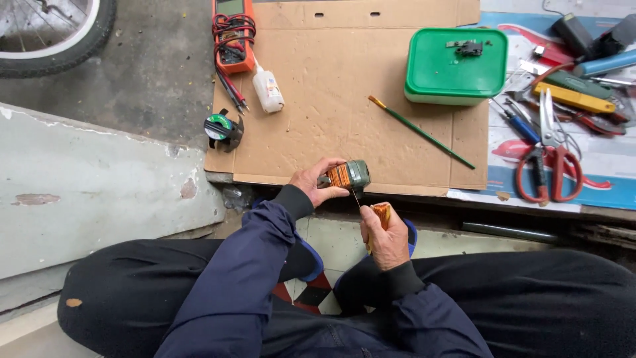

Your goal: A person manually winds thin copper wire around a metal core to create an electromagnetic coil.

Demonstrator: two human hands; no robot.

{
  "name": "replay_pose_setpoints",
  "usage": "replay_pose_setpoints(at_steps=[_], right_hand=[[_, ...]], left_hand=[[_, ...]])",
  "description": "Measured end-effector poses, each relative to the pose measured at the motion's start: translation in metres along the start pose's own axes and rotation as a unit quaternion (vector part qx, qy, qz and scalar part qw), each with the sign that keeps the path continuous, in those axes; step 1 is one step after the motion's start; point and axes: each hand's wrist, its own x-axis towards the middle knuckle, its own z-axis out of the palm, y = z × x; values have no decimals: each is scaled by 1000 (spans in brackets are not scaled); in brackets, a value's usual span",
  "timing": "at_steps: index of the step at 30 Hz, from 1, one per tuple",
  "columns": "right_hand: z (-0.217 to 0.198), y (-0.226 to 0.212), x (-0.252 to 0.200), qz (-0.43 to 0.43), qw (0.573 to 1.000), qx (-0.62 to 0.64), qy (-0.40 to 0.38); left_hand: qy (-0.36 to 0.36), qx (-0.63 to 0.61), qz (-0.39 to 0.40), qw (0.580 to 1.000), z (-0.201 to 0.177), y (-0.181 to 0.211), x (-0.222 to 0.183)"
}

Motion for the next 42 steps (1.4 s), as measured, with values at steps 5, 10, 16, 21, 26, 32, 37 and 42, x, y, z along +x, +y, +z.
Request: replay_pose_setpoints(at_steps=[5,10,16,21,26,32,37,42], right_hand=[[11,-33,-4,9,996,82,25],[44,-101,17,52,998,29,0],[64,-113,90,37,998,-32,-25],[75,-113,103,46,997,-44,-37],[82,-111,118,58,996,-62,-33],[91,-101,129,75,992,-94,-31],[101,-118,119,81,988,-124,-30],[93,-102,137,100,984,-144,-42]], left_hand=[[1,16,9,1000,6,-7,2],[2,38,20,999,14,-28,10],[7,20,31,999,19,-43,15],[10,-4,45,999,28,-48,19],[13,1,60,998,32,-56,25],[14,48,40,998,40,-64,36],[20,-9,0,1000,34,-42,30],[24,-68,-16,997,36,-36,22]])
